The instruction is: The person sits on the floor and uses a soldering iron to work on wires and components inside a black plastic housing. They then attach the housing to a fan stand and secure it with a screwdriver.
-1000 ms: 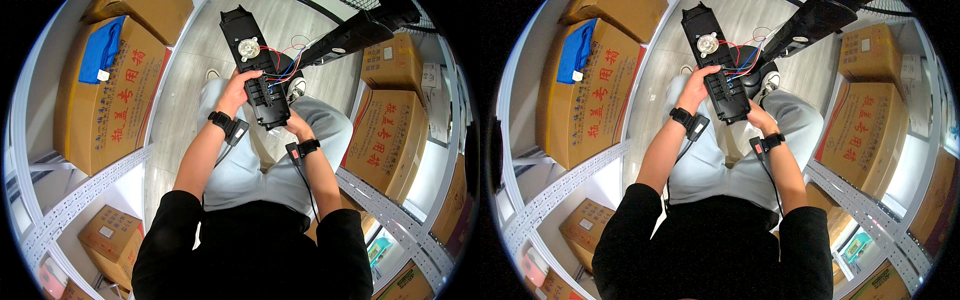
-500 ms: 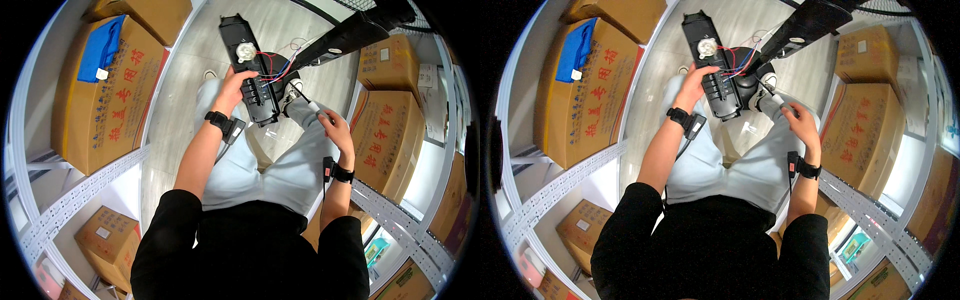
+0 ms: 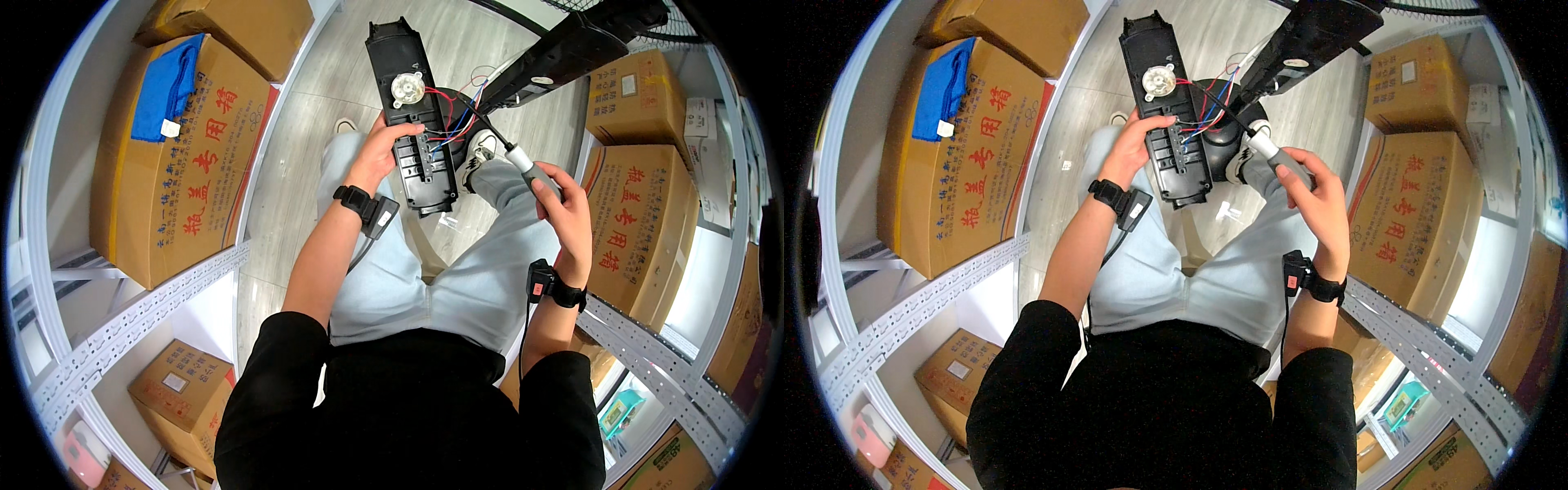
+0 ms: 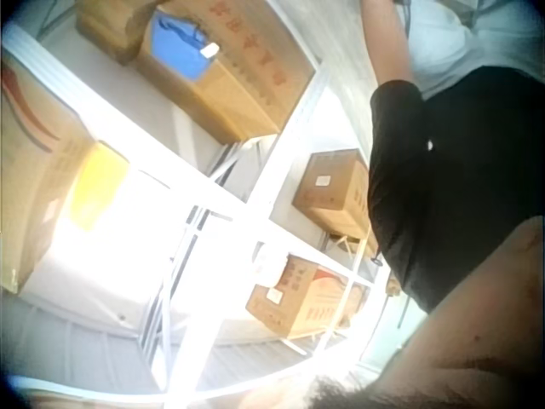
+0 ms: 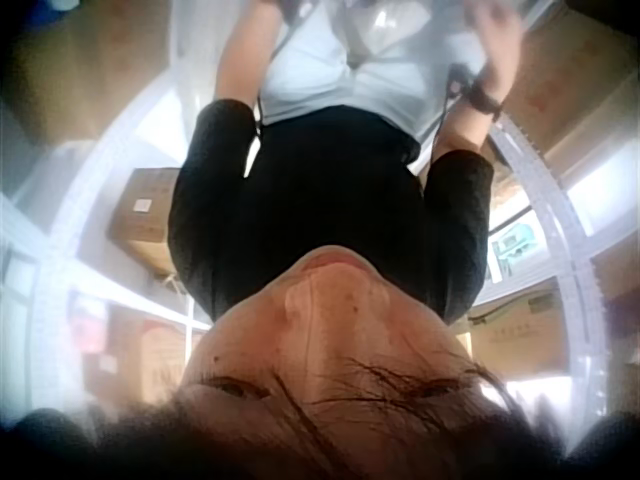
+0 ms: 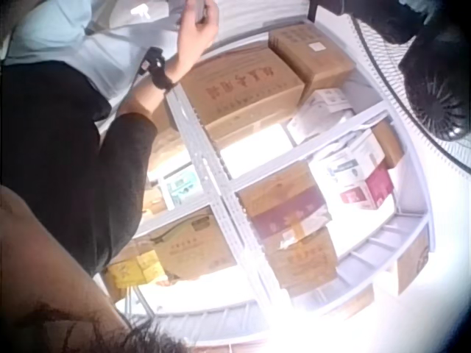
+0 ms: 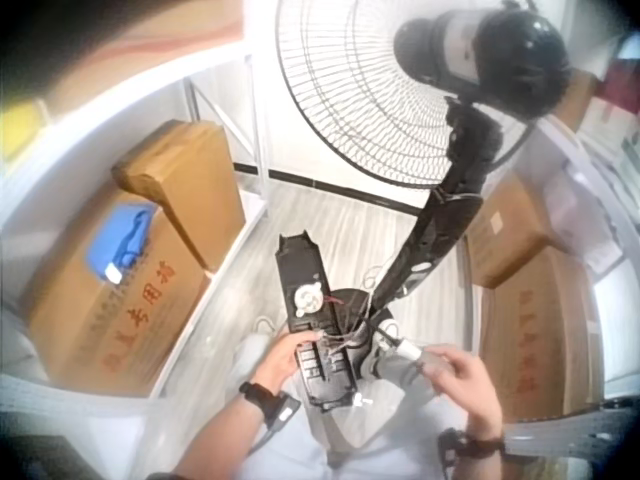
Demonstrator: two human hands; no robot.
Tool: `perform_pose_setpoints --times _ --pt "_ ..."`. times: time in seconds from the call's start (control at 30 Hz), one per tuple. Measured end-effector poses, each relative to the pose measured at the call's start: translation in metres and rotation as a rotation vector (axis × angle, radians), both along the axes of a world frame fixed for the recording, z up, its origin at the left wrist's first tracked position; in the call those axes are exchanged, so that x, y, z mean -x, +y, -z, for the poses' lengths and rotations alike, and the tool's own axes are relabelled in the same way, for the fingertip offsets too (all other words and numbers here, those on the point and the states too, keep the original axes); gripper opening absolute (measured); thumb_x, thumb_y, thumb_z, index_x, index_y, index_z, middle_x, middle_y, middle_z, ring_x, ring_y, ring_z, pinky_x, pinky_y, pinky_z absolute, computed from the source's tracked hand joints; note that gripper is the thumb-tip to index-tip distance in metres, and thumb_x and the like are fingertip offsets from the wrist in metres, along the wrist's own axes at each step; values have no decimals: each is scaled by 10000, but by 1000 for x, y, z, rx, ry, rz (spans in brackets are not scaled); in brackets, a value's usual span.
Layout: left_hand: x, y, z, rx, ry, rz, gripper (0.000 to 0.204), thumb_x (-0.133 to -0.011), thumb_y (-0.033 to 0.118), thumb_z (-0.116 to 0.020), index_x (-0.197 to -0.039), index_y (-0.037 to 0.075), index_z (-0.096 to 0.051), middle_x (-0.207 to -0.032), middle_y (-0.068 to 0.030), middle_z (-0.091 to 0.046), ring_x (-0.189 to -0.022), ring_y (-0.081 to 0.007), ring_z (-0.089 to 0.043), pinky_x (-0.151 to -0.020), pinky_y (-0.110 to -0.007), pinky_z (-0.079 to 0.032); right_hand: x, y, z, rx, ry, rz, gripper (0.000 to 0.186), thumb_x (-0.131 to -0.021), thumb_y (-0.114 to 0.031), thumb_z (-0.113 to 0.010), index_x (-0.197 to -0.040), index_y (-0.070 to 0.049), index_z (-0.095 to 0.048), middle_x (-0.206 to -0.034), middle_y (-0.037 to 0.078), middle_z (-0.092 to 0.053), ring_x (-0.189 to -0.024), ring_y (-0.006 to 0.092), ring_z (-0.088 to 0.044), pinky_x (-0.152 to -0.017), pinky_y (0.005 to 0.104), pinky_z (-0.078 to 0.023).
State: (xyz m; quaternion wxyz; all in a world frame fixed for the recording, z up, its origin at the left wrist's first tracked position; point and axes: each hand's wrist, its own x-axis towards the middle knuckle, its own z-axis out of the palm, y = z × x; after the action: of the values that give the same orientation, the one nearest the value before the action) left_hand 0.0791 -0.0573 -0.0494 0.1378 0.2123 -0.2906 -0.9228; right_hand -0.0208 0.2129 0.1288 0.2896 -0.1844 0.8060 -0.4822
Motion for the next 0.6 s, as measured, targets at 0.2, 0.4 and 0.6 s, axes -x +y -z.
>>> perform_pose_setpoints --times 0.2,0.4,0.6 --pt "-4 -1 -2 -29 75 33 401 -793 -84 -677 -1178 -10 -595 -1039 -118 -703 -901 -232 -705 -820 -379 -592 1 -13 11 37 26 59 311 -907 -198 -707 -1159 -20 -676 -688 -29 -570 -586 48 -490 -533 223 -375" --pt "-4 3 -6 2 83 53 415 -800 -93 -662 -1202 -18 -589 -1054 -116 -698 -926 -219 -701 -818 -369 -593 1 -23 13 81 9 112 319 -916 -209 -706 -1162 -8 -673 -680 -29 -554 -593 51 -488 -536 222 -378" --pt "-1 1 -2 -46 52 16 447 -771 -90 -686 -1178 17 -536 -1001 -110 -671 -846 -228 -701 -733 -389 -612 -3 -29 13 81 0 115 314 -923 -206 -702 -1160 -3 -671 -710 -33 -563 -601 45 -488 -542 213 -387"
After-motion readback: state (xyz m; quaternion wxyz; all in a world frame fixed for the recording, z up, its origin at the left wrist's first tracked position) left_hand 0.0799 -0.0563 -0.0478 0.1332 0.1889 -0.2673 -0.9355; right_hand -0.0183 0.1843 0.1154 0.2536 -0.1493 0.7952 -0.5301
